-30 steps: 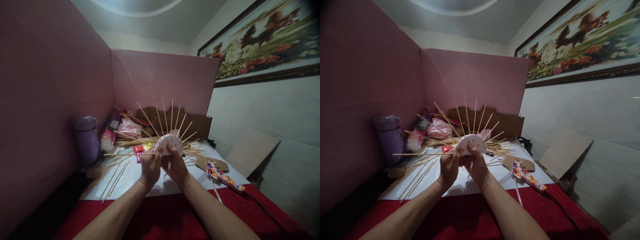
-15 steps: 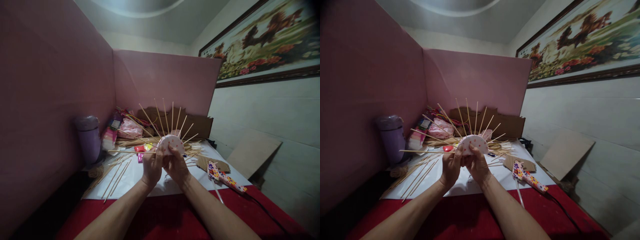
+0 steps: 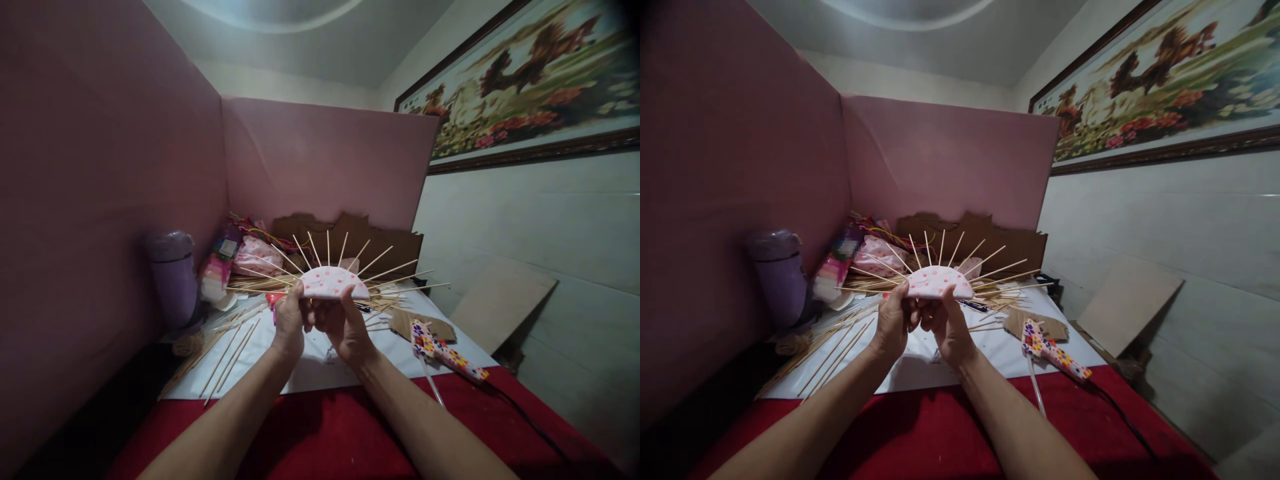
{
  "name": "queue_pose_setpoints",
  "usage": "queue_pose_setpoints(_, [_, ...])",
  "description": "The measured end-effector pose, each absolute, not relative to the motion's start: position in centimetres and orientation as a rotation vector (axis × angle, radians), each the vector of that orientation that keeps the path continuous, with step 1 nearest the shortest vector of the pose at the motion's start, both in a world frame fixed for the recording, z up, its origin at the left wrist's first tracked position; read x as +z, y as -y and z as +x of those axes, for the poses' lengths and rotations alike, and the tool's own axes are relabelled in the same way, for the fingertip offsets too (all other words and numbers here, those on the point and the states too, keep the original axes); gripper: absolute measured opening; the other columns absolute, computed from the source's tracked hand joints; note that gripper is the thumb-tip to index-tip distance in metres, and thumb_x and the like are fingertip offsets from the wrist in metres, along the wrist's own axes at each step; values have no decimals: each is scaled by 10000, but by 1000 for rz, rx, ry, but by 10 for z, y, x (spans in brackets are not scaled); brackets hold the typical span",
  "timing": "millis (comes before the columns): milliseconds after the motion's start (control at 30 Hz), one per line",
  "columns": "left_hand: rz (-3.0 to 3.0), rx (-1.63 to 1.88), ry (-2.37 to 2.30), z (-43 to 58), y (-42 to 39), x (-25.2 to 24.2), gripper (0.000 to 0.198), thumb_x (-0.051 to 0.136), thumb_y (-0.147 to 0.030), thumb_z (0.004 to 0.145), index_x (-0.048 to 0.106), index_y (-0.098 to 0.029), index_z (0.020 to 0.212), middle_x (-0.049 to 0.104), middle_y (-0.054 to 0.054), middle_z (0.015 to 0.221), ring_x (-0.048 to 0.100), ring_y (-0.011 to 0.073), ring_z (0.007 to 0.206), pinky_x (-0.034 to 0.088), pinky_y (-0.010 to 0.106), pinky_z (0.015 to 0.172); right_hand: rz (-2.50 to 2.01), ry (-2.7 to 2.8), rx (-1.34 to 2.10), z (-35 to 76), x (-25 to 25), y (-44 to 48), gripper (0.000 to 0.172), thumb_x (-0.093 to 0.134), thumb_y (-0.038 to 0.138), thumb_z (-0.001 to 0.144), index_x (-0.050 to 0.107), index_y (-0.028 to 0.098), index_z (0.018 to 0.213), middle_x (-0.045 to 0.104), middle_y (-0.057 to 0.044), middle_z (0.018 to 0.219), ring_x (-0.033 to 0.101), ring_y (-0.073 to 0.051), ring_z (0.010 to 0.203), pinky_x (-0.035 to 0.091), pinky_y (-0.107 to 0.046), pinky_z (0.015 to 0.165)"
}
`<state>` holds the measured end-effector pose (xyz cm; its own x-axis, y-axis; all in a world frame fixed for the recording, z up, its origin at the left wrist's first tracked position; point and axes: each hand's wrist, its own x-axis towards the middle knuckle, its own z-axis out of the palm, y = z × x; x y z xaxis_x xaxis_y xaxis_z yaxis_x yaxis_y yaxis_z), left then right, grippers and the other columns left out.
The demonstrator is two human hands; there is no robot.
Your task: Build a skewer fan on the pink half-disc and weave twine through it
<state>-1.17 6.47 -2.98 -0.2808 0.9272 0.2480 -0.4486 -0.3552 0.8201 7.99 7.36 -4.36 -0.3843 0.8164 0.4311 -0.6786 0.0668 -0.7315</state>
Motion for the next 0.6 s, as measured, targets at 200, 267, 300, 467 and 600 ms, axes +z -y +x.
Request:
queue_pose_setpoints(200, [595, 1643, -735, -17, -63, -15, 361, 496, -354, 789, 427, -176, 482, 384, -62, 310, 289, 53, 210, 166, 173, 252, -291, 1232, 1403, 78, -45, -74, 238, 699, 404, 741, 666, 175, 798, 602, -8, 639, 464, -103, 515, 300, -222, 453])
queue_pose_setpoints(267, [566, 1586, -738, -20, -64, -13, 389, 464, -335, 814, 408, -177, 463, 352, -62, 290, 265, 51, 200, 160, 170, 249, -339, 1268, 1351, 77, -43, -72, 212, 683, 381, 755, 676, 172, 790, 594, -3, 624, 429, -92, 493, 276, -221, 442])
queue_pose_setpoints(300, [559, 1558, -739, -21, -64, -12, 394, 452, -322, 822, 401, -178, 459, 337, -63, 282, 253, 51, 195, 157, 168, 248, -352, 1288, 1322, 77, -43, -71, 213, 666, 382, 770, 681, 170, 787, 583, 2, 604, 409, -86, 480, 267, -221, 437])
queue_pose_setpoints(467, [506, 1424, -733, -27, -65, -7, 384, 421, -266, 830, 375, -181, 459, 317, -63, 275, 235, 50, 189, 157, 157, 243, -374, 1330, 1240, 75, -43, -71, 191, 656, 362, 779, 691, 176, 802, 569, 20, 585, 369, -76, 460, 268, -219, 433])
queue_pose_setpoints(600, [480, 1358, -720, -28, -65, -5, 412, 394, -267, 842, 354, -183, 440, 286, -59, 256, 223, 51, 180, 154, 152, 238, -386, 1313, 1234, 75, -43, -72, 180, 658, 352, 777, 689, 174, 783, 565, 24, 596, 360, -72, 464, 266, -218, 434])
